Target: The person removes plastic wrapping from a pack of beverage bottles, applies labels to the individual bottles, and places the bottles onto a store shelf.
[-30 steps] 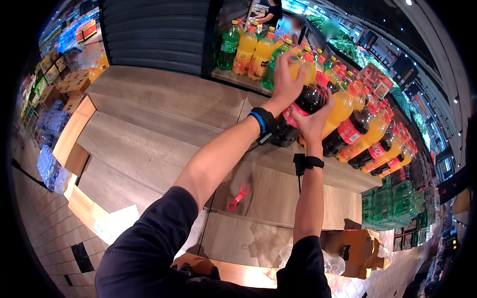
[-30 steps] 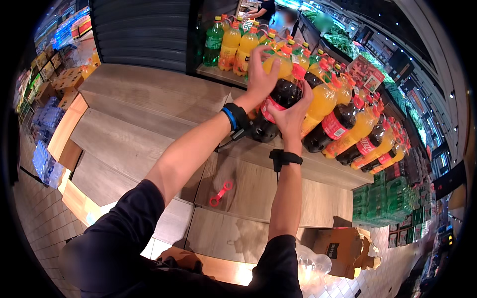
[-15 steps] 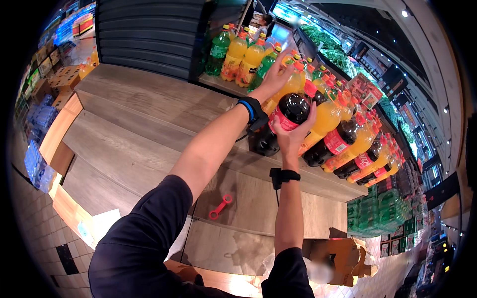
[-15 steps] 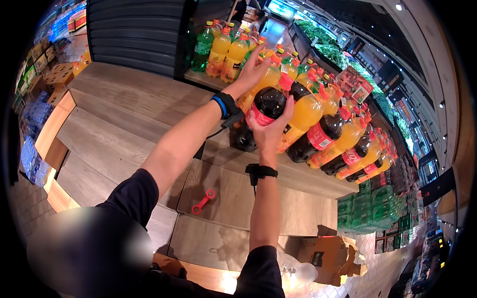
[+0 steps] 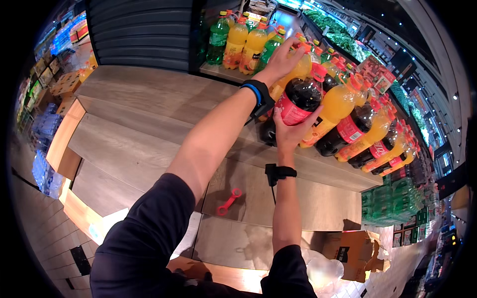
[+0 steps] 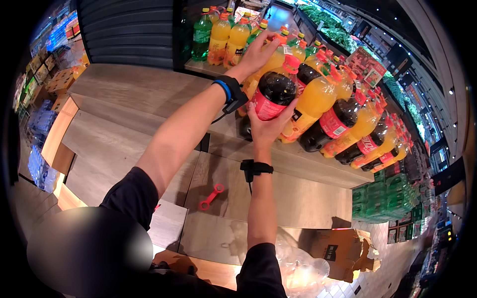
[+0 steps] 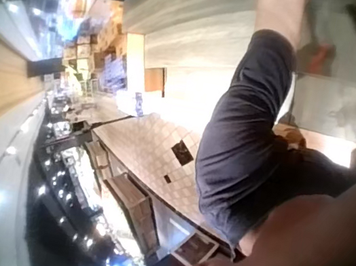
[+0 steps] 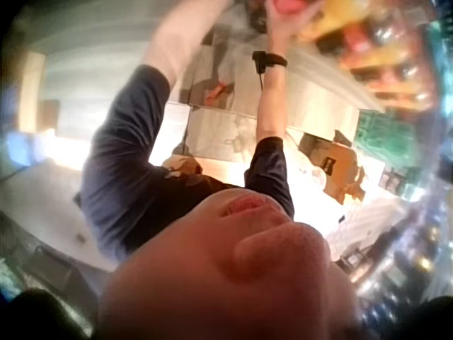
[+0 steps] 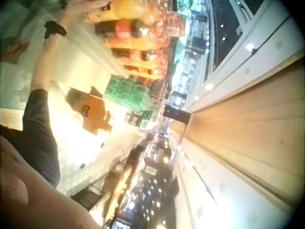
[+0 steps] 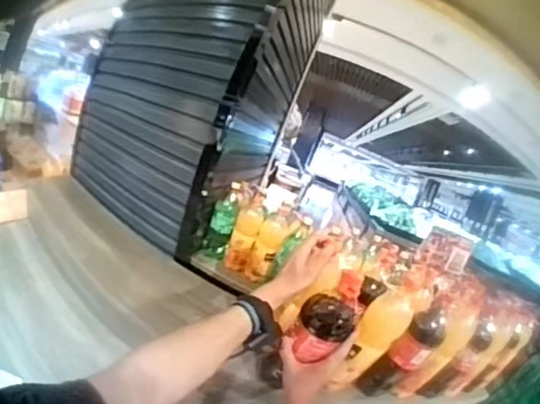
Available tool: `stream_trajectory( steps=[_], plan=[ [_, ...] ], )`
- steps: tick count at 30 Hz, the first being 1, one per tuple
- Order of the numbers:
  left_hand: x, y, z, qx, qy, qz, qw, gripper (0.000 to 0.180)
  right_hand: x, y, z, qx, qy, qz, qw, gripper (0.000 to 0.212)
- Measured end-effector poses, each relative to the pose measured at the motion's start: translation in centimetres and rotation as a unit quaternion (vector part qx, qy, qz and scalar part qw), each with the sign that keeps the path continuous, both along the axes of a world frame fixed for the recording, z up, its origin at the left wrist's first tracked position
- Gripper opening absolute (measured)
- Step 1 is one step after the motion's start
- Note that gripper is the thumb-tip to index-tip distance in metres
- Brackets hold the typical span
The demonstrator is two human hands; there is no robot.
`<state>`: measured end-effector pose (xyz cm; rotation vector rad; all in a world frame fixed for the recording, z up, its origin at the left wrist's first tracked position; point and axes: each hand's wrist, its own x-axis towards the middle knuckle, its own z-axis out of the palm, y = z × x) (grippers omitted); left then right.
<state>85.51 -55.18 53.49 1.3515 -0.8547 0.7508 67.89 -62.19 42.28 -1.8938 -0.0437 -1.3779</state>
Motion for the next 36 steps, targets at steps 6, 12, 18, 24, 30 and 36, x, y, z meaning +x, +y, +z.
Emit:
stream_trajectory(
  steps=[6,12,18,24,30,36],
  plan=[
    [-0.1,0.6,-0.1,0.037,0.009,0.002,0.999,0.042,0.2,-0.1,-0.1,0.018,-0.013,0.021,1.000,0.125],
    [0.0,1.2,0.3,0.053,0.058,-0.081,0.994,0.039,0.5,-0.3,-0.3,-0.009,-0.007,-0.009,1.000,0.125],
    [2.0,1.0,0.1,0.021,0.073,-0.187,0.979,0.046,0.0,0.3,0.5,0.015,-0.016,0.036,0.999,0.128],
    [2.0,-0.2,0.1,0.065,0.077,-0.103,0.990,0.052,-0.8,0.0,0.5,0.047,0.030,0.026,0.998,0.127],
    [2.3,1.5,0.4,0.073,0.023,0.033,0.997,0.055,-0.7,1.5,1.3,0.085,0.036,0.077,0.993,0.130],
    [-4.3,5.3,0.9,0.262,0.151,0.008,0.953,0.066,-1.1,-0.5,0.9,0.007,0.051,0.040,0.998,0.131]
  ],
)
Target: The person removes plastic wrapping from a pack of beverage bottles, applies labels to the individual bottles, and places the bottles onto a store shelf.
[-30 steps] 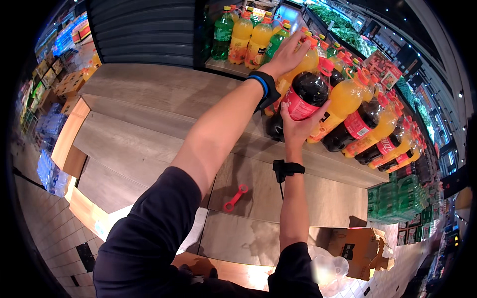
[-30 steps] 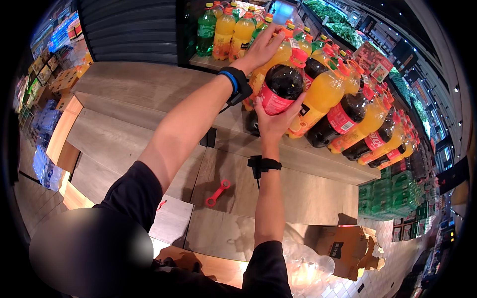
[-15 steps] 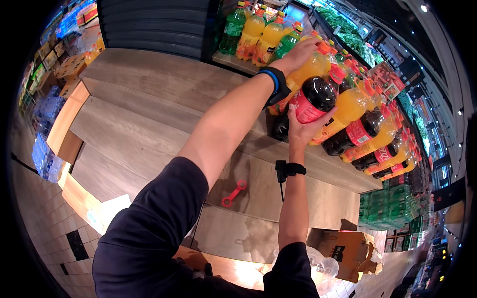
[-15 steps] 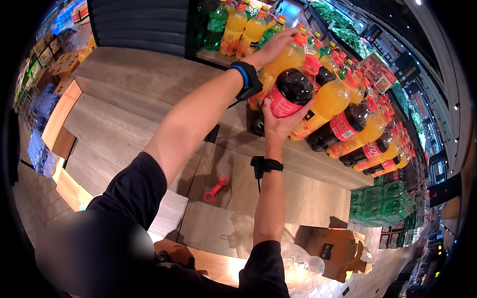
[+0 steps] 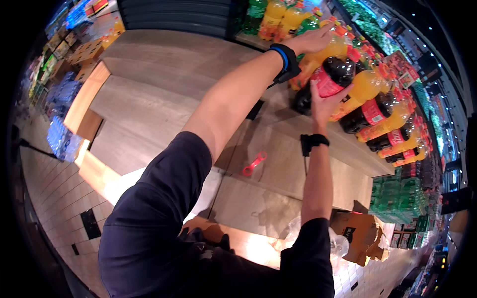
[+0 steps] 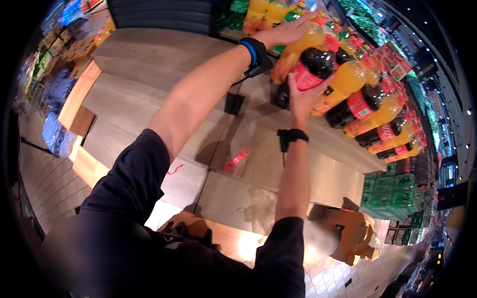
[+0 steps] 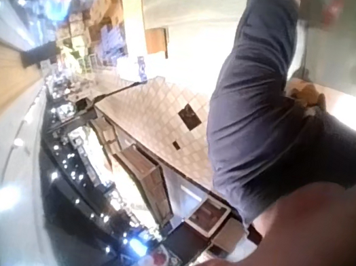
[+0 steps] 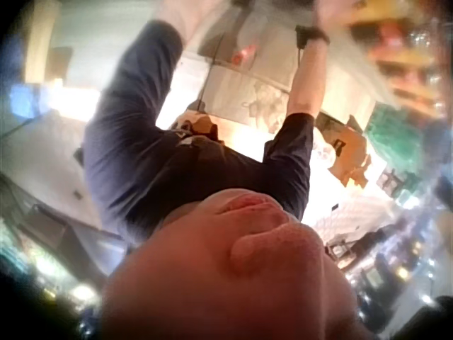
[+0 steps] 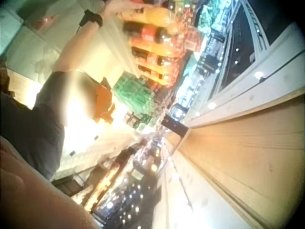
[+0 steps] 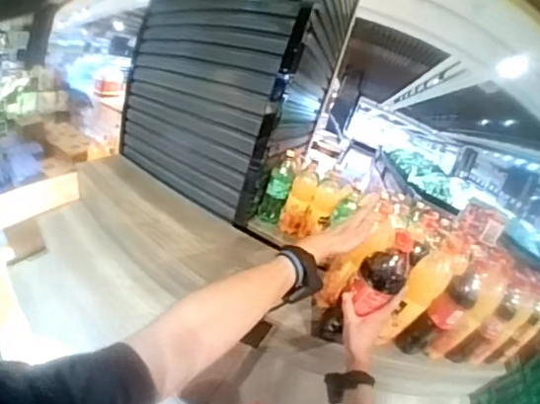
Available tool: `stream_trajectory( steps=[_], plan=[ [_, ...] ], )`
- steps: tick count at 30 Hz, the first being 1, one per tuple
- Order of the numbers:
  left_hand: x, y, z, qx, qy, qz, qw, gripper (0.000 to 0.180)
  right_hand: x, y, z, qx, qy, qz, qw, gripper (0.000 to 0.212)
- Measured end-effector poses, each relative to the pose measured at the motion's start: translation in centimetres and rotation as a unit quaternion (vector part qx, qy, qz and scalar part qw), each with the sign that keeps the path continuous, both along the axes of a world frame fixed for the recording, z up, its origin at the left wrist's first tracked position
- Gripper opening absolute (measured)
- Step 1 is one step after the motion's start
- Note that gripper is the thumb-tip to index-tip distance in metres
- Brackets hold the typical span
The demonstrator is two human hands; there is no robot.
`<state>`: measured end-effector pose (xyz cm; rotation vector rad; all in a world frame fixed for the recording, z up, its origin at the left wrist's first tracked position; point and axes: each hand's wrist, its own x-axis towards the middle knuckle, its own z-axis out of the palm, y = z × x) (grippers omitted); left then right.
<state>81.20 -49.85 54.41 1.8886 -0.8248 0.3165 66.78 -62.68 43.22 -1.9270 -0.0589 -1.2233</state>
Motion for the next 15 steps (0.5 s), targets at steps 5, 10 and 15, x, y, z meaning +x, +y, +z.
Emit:
stream_trajectory(
  steps=[5,10,15],
  plan=[
    [-11.8,11.0,-6.7,0.084,-0.038,-0.149,0.985,0.053,-2.3,-0.7,-0.3,-0.099,0.006,0.039,0.994,0.124],
    [-38.8,30.8,-18.0,0.179,0.422,-0.252,0.852,0.034,-13.8,0.4,-7.2,0.103,0.187,0.202,0.956,0.065],
    [-66.8,43.3,-33.1,0.143,0.658,0.024,0.739,0.033,-39.5,5.6,-14.2,0.048,0.491,0.365,0.790,0.034]
  ],
)
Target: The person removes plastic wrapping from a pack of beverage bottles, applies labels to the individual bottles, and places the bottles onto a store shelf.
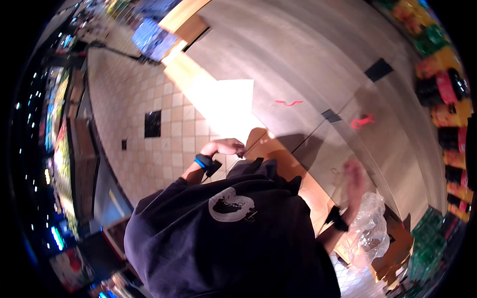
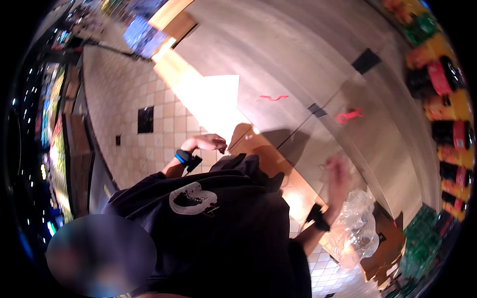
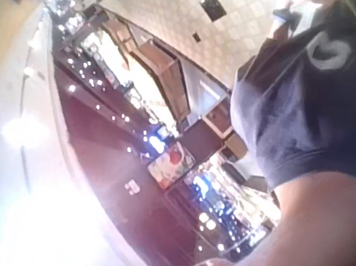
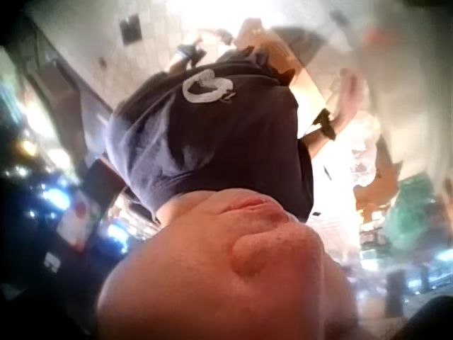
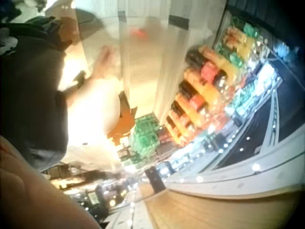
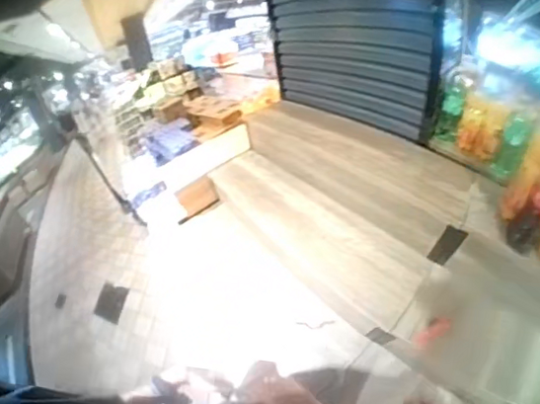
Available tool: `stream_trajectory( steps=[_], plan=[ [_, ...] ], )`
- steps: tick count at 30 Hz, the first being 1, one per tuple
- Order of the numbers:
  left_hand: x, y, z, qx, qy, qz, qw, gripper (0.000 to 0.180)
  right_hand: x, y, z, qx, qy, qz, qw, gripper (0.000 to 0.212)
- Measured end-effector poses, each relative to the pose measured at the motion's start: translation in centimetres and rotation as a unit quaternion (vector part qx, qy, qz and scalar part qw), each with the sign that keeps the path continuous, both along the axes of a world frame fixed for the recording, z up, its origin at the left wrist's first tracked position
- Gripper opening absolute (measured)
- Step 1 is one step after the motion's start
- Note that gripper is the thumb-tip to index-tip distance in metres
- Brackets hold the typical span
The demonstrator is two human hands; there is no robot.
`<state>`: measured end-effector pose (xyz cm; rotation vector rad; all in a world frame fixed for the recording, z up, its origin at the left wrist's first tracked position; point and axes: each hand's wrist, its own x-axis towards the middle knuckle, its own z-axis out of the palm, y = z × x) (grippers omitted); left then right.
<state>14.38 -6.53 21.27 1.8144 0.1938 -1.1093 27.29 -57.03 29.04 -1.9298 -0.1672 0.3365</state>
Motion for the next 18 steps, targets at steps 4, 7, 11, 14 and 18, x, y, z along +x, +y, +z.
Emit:
stream_trajectory(
  steps=[4,7,11,14,18],
  plan=[
    [-16.3,5.9,-12.6,0.125,0.090,0.133,0.979,0.029,-12.5,2.0,-13.3,-0.131,0.281,0.174,0.935,0.041],
    [-19.1,5.1,-14.6,0.209,-0.008,-0.013,0.978,0.033,-15.2,4.0,-19.3,-0.218,0.259,0.201,0.919,0.043],
    [-17.5,4.5,-18.5,0.092,0.104,0.074,0.988,0.028,-13.6,4.9,-15.4,-0.186,0.053,0.067,0.979,0.033],
    [-16.0,6.0,-21.1,0.021,0.135,0.089,0.987,0.030,-13.2,2.9,-4.2,-0.163,-0.020,-0.126,0.978,0.021],
    [-11.7,5.1,-22.3,-0.021,0.148,0.124,0.981,0.023,-20.1,-7.9,3.9,-0.265,-0.128,-0.396,0.870,0.016]
  ],
)
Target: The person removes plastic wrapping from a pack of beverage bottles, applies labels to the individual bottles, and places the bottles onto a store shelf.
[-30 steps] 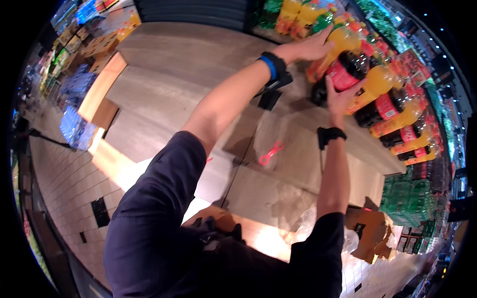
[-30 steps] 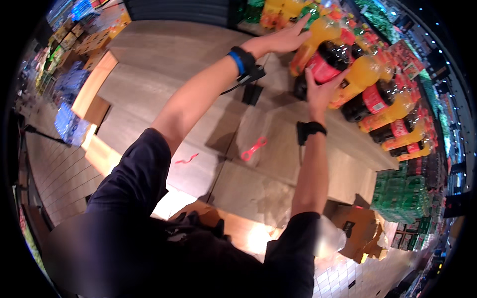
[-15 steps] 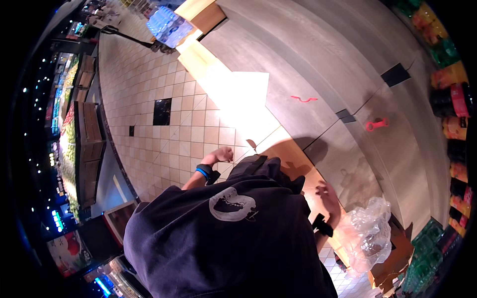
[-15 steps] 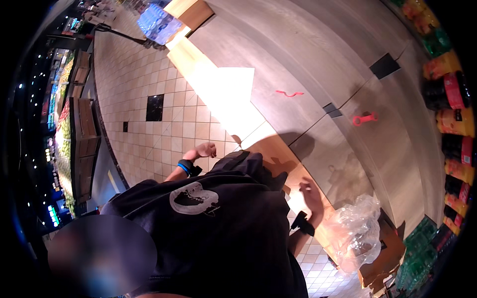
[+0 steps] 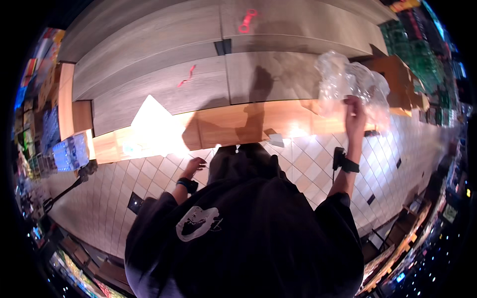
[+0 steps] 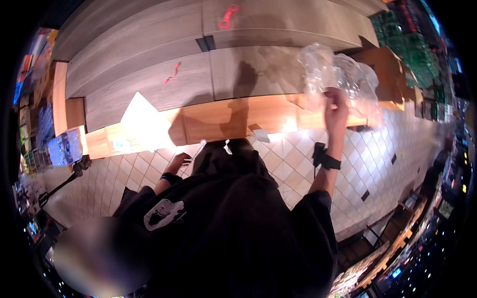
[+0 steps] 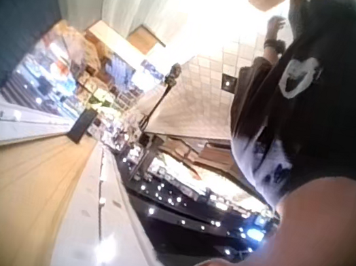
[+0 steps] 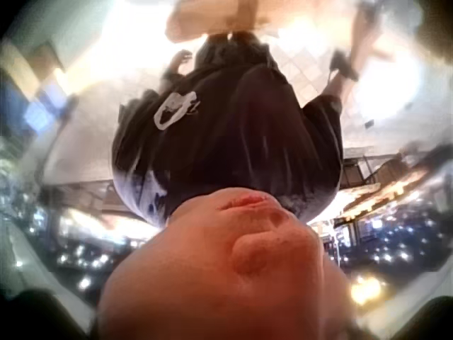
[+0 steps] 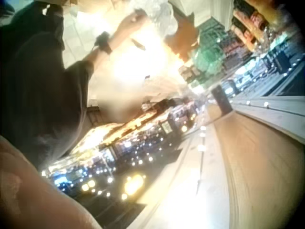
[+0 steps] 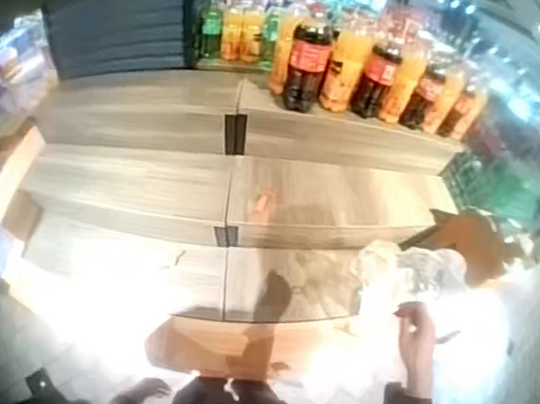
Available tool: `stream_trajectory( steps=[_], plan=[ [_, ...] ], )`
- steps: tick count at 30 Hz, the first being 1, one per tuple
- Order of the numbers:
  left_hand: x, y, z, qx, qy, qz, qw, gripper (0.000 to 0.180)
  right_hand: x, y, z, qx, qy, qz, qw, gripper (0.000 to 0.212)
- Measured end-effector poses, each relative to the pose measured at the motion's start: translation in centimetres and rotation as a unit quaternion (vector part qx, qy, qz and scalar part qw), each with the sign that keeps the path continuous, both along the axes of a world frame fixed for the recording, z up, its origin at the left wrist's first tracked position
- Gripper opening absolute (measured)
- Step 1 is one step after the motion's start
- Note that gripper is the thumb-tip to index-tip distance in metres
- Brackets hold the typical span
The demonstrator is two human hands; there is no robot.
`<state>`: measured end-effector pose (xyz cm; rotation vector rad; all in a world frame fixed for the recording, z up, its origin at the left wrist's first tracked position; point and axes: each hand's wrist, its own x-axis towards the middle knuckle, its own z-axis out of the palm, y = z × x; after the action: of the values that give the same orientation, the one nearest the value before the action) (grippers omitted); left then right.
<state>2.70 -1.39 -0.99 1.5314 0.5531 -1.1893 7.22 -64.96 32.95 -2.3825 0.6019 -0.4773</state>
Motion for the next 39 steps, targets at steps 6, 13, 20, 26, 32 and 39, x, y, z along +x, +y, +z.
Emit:
stream_trajectory(
  steps=[6,13,20,26,32,39],
  plan=[
    [4.0,-5.6,2.6,-0.036,-0.011,-0.059,0.998,0.015,-9.6,-18.0,0.2,-0.308,-0.111,-0.264,0.907,0.022],
    [-1.1,-12.1,4.9,-0.042,-0.237,-0.265,0.934,0.027,-15.2,-43.5,-10.4,-0.279,-0.105,-0.292,0.909,0.030],
    [-13.2,-21.2,3.0,0.047,-0.144,-0.003,0.989,0.015,-7.3,-54.5,-2.1,-0.078,0.062,0.074,0.992,0.032],
    [-15.9,-32.3,9.6,0.084,-0.007,-0.119,0.989,0.019,1.1,-57.6,-1.6,-0.018,0.204,0.250,0.946,0.060],
    [-17.1,-36.2,9.4,0.140,-0.128,-0.016,0.982,0.032,3.6,-59.3,-6.6,-0.149,0.168,0.164,0.961,0.044],
    [-21.7,-36.0,7.8,0.101,-0.199,0.072,0.972,0.023,-1.8,-58.0,-0.8,-0.264,0.131,0.007,0.956,0.045]
  ],
)
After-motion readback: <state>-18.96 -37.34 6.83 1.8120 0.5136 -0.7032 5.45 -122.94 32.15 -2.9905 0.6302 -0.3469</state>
